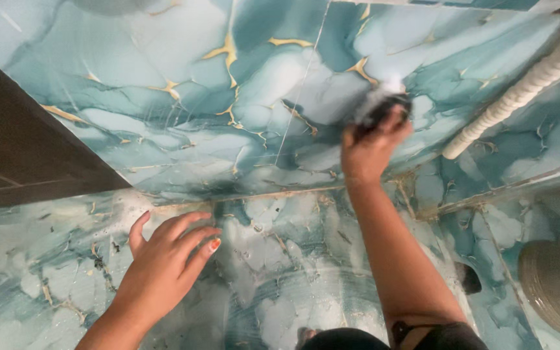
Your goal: The person scrubs a tiled floor by hand using a small brush and soapy water, applying pressure to different sections of the tiles and along the wall baseboards.
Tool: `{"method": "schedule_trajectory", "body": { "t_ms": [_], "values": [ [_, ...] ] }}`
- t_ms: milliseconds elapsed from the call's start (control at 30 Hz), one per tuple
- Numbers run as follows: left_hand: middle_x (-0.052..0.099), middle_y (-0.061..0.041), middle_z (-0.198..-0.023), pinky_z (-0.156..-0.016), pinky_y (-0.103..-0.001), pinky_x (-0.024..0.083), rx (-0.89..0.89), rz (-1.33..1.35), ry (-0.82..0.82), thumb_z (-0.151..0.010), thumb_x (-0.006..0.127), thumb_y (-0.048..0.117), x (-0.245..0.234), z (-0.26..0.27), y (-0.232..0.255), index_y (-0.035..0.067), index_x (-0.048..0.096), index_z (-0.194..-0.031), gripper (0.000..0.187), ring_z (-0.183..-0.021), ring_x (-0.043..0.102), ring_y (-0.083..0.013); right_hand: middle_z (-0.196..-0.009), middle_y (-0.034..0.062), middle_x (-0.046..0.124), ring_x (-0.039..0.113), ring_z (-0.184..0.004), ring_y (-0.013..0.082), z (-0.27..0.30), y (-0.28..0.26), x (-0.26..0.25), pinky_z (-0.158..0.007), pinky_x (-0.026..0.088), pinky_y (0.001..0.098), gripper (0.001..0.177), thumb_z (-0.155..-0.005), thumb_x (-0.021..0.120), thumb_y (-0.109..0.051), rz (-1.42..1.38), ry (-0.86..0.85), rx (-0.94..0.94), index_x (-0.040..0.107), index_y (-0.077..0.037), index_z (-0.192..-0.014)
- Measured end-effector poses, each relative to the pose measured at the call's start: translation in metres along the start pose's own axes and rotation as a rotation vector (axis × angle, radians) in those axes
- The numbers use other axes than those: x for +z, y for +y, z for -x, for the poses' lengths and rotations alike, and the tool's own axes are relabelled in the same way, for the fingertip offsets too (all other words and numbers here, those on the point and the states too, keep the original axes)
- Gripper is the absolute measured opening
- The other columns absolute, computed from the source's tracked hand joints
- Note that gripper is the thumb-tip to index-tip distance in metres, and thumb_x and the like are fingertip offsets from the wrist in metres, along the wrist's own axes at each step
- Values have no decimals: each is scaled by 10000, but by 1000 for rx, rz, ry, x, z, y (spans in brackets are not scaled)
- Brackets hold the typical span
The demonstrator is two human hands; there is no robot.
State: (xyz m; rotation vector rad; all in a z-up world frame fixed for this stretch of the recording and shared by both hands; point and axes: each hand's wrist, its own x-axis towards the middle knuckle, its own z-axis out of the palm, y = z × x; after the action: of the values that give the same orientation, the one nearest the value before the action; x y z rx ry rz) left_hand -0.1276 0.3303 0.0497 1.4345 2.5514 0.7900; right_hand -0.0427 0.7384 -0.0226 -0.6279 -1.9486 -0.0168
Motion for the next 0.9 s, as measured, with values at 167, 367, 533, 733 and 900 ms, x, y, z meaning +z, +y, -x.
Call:
{"method": "schedule_trajectory", "body": {
  "t_ms": [167, 367, 533, 733, 900],
  "values": [
    [630, 26, -1300, -1165, -564, 96, -53, 15, -13, -988, 516, 371, 10, 3, -2, 230, 736, -1135, 300, -1248, 560, -158, -1454, 306, 393, 628, -1143, 388, 72, 104, 58, -887, 647, 413, 975, -908, 630, -256, -425, 269, 815, 12, -190, -1660],
    [630, 22, -1318, -1161, -554, 114, 43, 33, -16, -993, 523, 360, 8, -16, 10, 228, 734, -1130, 284, -1263, 555, -167, -1570, 265, 272, 438, -1390, 418, 46, -75, 44, -1241, 411, 569, 983, -981, 679, -86, -677, 100, 418, -5, -209, -1677],
    [627, 7, -1316, -1166, -559, 113, 60, 48, 11, -1005, 508, 341, 7, -25, 18, 221, 734, -1176, 307, -1270, 552, -176, -1022, 120, 602, 605, -870, 309, -9, -182, -1, -750, 504, 456, 684, -964, 812, -163, -124, -601, -633, 579, -628, -1409],
    [633, 19, -1320, -1169, -567, 106, -28, 66, -52, -1006, 517, 351, 21, -18, 1, 226, 738, -1149, 291, -1250, 567, -170, -1460, 240, 367, 492, -1313, 426, -4, 32, 1, -1111, 476, 521, 1011, -826, 856, -240, -77, 73, -161, 197, -272, -1592],
    [633, 12, -1320, -1164, -575, 100, -52, 94, -125, -1002, 513, 338, 51, -23, -3, 232, 740, -1143, 287, -1238, 572, -179, -1545, 130, 283, 547, -1301, 368, 90, 224, 56, -1050, 513, 542, 1012, -884, 671, -230, -733, 333, 982, -72, -303, -1567]
  ]
}}
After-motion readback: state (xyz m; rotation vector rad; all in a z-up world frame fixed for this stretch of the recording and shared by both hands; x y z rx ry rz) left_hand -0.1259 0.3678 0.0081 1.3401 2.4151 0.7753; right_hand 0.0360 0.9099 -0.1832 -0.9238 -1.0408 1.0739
